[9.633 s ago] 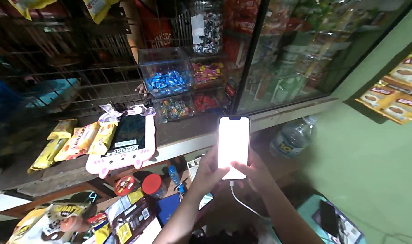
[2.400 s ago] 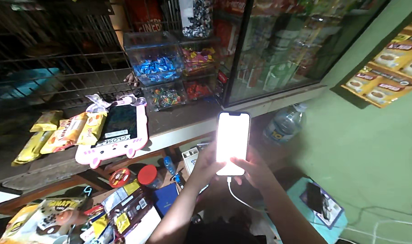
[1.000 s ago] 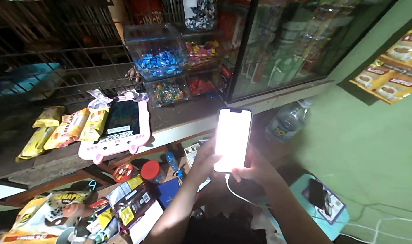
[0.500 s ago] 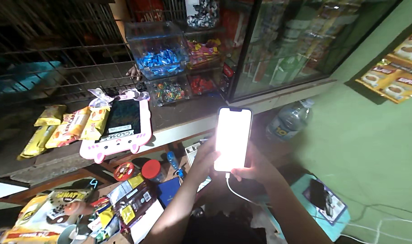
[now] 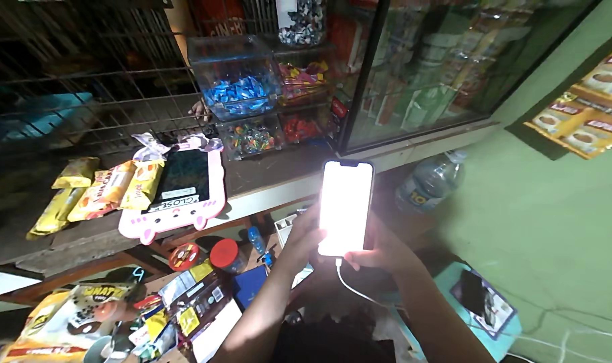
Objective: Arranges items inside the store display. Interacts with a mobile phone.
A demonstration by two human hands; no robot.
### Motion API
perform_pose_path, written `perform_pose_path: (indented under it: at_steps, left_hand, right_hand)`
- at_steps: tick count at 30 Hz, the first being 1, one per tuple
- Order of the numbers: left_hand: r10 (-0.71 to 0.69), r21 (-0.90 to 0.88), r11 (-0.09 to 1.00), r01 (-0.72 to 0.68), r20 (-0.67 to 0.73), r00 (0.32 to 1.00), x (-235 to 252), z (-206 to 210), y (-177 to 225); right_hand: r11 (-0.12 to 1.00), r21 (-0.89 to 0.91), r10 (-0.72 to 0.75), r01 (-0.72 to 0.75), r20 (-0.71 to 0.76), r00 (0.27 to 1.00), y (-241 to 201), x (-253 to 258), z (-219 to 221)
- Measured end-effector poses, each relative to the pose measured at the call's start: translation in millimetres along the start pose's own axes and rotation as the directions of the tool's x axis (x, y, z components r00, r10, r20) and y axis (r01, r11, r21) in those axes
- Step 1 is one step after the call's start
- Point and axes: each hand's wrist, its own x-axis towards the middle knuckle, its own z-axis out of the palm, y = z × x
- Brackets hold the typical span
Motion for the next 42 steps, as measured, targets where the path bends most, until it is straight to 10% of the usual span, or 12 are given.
perform_pose_path:
  at_steps: [31, 42]
  left_hand:
    - [-0.033, 0.08, 0.997, 0.023, 0.134, 0.99, 0, -11, -2]
    - [-0.009, 0.029, 1.0, 0.005, 0.131, 0.991, -2, -13, -3]
  right_hand:
    - [0.948, 0.317, 0.076, -0.031, -0.132, 0.988, -1, 4, 10]
    - [0.995, 0.094, 0.034, -0.03, -0.039, 0.999, 4, 3, 2]
